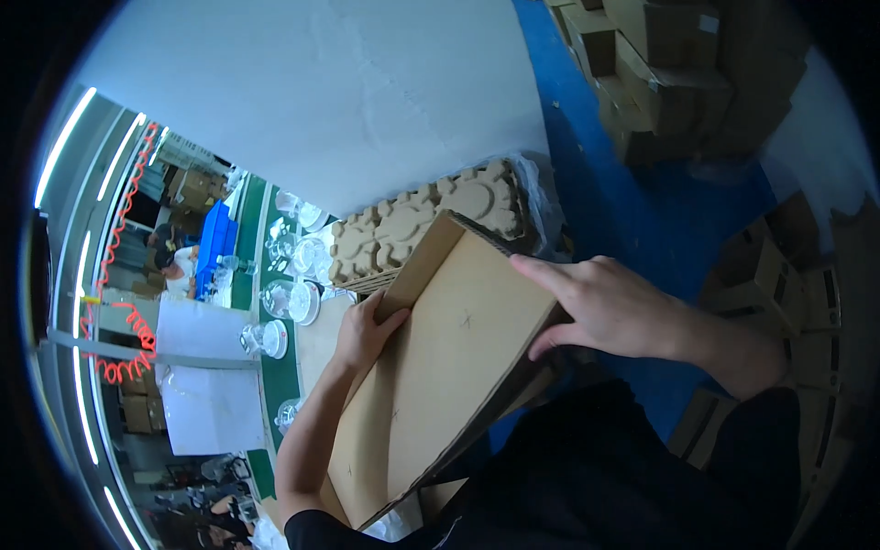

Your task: Assemble and package light-up decorative fixtures into boxes with protective inserts.

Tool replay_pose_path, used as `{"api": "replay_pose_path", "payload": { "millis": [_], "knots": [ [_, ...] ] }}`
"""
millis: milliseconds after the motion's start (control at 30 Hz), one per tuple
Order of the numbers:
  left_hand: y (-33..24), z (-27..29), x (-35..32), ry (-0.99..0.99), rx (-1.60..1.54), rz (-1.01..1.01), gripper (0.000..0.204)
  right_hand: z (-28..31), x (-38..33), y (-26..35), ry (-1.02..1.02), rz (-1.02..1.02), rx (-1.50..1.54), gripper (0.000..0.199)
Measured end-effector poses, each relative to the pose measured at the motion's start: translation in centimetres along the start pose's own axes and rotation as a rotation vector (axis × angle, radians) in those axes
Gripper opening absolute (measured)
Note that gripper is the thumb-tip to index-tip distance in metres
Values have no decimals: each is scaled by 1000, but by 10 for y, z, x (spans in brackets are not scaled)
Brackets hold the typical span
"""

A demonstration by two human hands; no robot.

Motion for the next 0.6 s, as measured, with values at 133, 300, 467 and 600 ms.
{"api": "replay_pose_path", "payload": {
  "millis": [133,300,467,600],
  "knots": [
    [7,-15,-5,-13,150,-9,47,-8,-5,5,-188,225,-332,91],
    [-2,-14,-15,-127,88,-135,53,-21,-11,-1,-160,244,-355,79],
    [-58,44,-64,65,106,-433,71,-14,-16,-2,-119,291,-451,44],
    [-83,74,-164,560,-38,-196,69,-15,-12,-5,-124,258,-437,47]
  ]
}}
Point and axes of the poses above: each hand's wrist, its own x-axis towards the middle knuckle, its own z-axis out of the back of the hand, y = z × x, the point moved 4 cm from there along x, towards the middle knuckle, and after that the axes turned 12 degrees about -y, right-handed, at the moved point
